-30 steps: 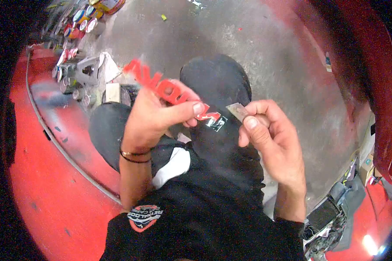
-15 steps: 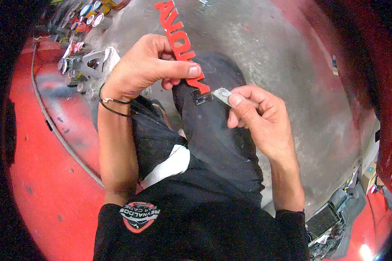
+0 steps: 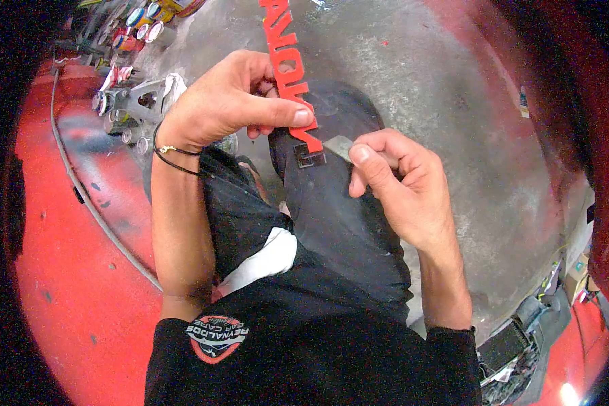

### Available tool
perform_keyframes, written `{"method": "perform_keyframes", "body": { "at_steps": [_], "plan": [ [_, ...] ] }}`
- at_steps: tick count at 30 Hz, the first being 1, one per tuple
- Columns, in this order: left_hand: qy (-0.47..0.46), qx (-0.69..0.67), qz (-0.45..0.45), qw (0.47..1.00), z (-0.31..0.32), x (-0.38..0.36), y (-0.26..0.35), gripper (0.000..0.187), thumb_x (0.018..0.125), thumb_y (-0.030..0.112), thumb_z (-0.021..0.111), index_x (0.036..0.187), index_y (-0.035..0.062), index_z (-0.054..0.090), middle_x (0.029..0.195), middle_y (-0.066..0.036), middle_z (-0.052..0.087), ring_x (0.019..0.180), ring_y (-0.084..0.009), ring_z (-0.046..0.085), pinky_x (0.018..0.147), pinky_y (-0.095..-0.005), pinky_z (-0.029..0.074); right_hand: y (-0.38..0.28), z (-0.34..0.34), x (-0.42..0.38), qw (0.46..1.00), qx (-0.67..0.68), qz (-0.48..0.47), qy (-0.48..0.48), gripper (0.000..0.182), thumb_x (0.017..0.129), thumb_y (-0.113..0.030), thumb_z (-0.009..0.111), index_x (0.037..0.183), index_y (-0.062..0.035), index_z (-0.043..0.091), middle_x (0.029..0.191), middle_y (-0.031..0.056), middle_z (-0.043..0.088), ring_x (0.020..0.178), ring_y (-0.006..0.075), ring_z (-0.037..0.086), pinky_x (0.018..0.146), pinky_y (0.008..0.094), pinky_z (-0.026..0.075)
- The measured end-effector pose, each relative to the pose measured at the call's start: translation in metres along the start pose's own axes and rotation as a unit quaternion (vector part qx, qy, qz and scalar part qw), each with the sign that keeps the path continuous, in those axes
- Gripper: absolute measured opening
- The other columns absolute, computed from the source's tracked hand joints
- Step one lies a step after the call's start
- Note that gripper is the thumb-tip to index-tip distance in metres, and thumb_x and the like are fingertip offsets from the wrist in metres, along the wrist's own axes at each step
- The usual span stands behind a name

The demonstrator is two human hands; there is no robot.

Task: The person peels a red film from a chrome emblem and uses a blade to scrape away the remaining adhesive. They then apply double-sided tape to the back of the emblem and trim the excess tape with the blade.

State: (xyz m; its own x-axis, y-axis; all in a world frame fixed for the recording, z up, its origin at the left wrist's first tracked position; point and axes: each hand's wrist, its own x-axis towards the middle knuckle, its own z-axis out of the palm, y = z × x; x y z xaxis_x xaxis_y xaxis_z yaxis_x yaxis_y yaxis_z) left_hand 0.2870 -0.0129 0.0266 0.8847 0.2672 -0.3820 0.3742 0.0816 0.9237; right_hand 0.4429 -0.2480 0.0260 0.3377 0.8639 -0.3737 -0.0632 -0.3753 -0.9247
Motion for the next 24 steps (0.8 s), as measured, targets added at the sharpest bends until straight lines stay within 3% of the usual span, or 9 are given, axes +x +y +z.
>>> {"method": "perform_keyframes", "body": {
  "at_steps": [15,21,24],
  "plan": [
    [0.008,-0.011,-0.004,1.000,0.0041,-0.0010,0.0031,0.027,0.088,0.028,0.091,0.096,0.0068,0.077,0.073,0.005,0.068,0.056,-0.0023,0.056,0.050,-0.0198,0.041,-0.0035,0.0003,-0.0006,1.000,-0.019,0.005,0.007,0.023,0.111,-0.022,0.065,0.104,-0.0013,0.072,0.079,-0.0009,0.070,0.074,0.0070,0.063,0.071,0.0253,0.050],
    [-0.002,-0.006,-0.015,1.000,0.0023,-0.0013,0.0058,0.030,0.086,0.028,0.091,0.098,0.0048,0.077,0.076,0.002,0.070,0.062,-0.0044,0.059,0.054,-0.0219,0.046,-0.0036,-0.0005,0.0010,1.000,-0.016,0.001,-0.002,0.024,0.111,-0.024,0.065,0.104,-0.0012,0.072,0.079,-0.0006,0.069,0.075,0.0073,0.063,0.072,0.0255,0.049],
    [0.013,-0.004,-0.004,1.000,0.0062,-0.0018,0.0051,0.027,0.088,0.028,0.091,0.096,0.0066,0.077,0.072,0.004,0.068,0.056,-0.0027,0.056,0.050,-0.0200,0.042,-0.0033,-0.0012,0.0027,1.000,-0.004,-0.007,-0.015,0.023,0.111,-0.023,0.065,0.105,-0.0017,0.072,0.081,-0.0006,0.069,0.076,0.0077,0.063,0.073,0.0252,0.049]
  ]
}}
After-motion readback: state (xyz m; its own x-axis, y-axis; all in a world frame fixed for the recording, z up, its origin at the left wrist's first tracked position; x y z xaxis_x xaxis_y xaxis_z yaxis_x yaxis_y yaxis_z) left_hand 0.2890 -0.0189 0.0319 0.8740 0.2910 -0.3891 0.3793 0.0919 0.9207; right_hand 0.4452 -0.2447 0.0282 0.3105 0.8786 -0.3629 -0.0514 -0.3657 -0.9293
